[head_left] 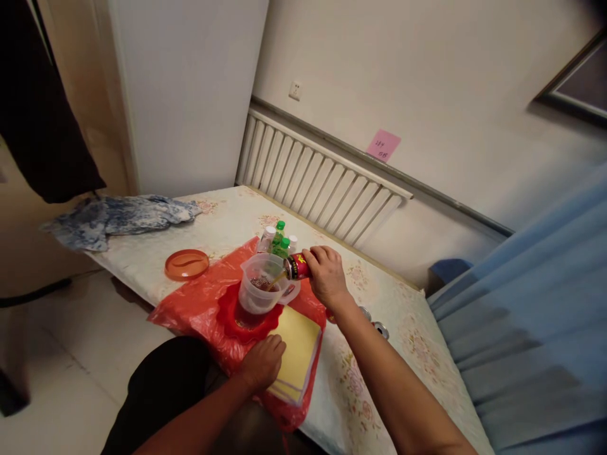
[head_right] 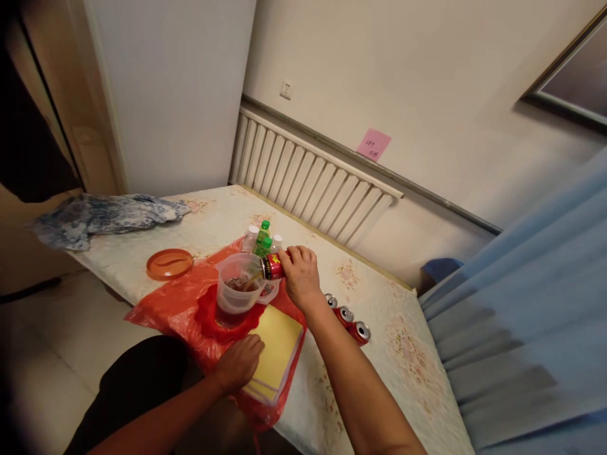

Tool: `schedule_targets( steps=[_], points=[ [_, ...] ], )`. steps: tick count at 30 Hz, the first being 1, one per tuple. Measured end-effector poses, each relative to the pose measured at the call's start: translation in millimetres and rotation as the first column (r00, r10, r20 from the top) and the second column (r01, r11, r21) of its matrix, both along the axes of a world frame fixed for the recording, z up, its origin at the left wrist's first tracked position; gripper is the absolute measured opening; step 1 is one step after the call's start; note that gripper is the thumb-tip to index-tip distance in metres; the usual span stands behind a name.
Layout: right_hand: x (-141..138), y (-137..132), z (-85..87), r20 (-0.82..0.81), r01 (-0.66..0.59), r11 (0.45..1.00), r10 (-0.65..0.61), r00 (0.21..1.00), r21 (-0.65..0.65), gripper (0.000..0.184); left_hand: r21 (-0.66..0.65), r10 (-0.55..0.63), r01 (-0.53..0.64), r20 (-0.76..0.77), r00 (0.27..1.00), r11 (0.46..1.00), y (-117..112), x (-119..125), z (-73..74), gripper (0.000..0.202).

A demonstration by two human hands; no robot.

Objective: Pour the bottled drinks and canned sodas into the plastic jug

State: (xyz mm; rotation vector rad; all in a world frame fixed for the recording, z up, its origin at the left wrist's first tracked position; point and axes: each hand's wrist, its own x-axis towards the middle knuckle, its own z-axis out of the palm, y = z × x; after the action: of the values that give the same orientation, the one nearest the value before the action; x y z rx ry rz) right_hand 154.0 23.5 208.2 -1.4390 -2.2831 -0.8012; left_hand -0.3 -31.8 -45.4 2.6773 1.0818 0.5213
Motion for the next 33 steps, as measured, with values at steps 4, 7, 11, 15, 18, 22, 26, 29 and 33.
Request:
schedule_targets(
  steps=[4, 7, 11, 15, 18, 22, 26, 29, 33],
  points=[
    [-2, 4, 4.4, 0.048, -0.031, 0.999, 0.029, 0.998, 0.028, 0.043, -0.005, 0.001, -0.001, -0.005, 1.000, 1.000, 0, 0, 2.2, 0.020],
    [-5, 5, 8.6, 0.086, -0.050, 0.998, 0.047, 0.995, 0.028, 0.041, -0.008, -0.001, 0.000, -0.008, 1.000, 1.000, 0, -1, 2.7, 0.020],
    [-8, 5, 13.2, 0.141, -0.061, 0.998, 0.058, 0.988, 0.022, 0.038, -0.009, -0.006, 0.006, -0.012, 1.000, 1.000, -1, -1, 2.7, 0.021],
    [-11, 6, 16.0, 0.168, -0.074, 0.997, 0.070, 0.983, 0.021, 0.038, -0.011, -0.008, 0.008, -0.016, 1.000, 1.000, -1, -2, 4.1, 0.020],
    [-13, 6, 17.9, 0.185, -0.076, 0.997, 0.071, 0.980, 0.018, 0.038, -0.011, -0.002, 0.002, -0.021, 1.000, 1.000, -1, -2, 5.7, 0.020],
    [-16, 6, 20.5, 0.208, -0.077, 0.997, 0.073, 0.975, 0.009, 0.037, -0.010, -0.001, 0.001, -0.023, 1.000, 1.000, -2, -2, 6.6, 0.020],
    [-18, 8, 21.7, 0.199, -0.096, 0.995, 0.094, 0.976, -0.001, 0.036, -0.007, -0.010, 0.010, -0.018, 1.000, 1.000, -1, -2, 5.6, 0.020],
    [-18, 10, 21.7, 0.202, -0.102, 0.995, 0.099, 0.974, 0.002, 0.035, -0.006, -0.008, 0.008, -0.015, 1.000, 1.000, -1, -2, 4.5, 0.020],
    [-20, 10, 22.3, 0.224, -0.099, 0.995, 0.095, 0.970, 0.005, 0.035, -0.004, -0.008, 0.007, -0.010, 1.000, 1.000, 0, -1, 3.6, 0.019]
  ],
)
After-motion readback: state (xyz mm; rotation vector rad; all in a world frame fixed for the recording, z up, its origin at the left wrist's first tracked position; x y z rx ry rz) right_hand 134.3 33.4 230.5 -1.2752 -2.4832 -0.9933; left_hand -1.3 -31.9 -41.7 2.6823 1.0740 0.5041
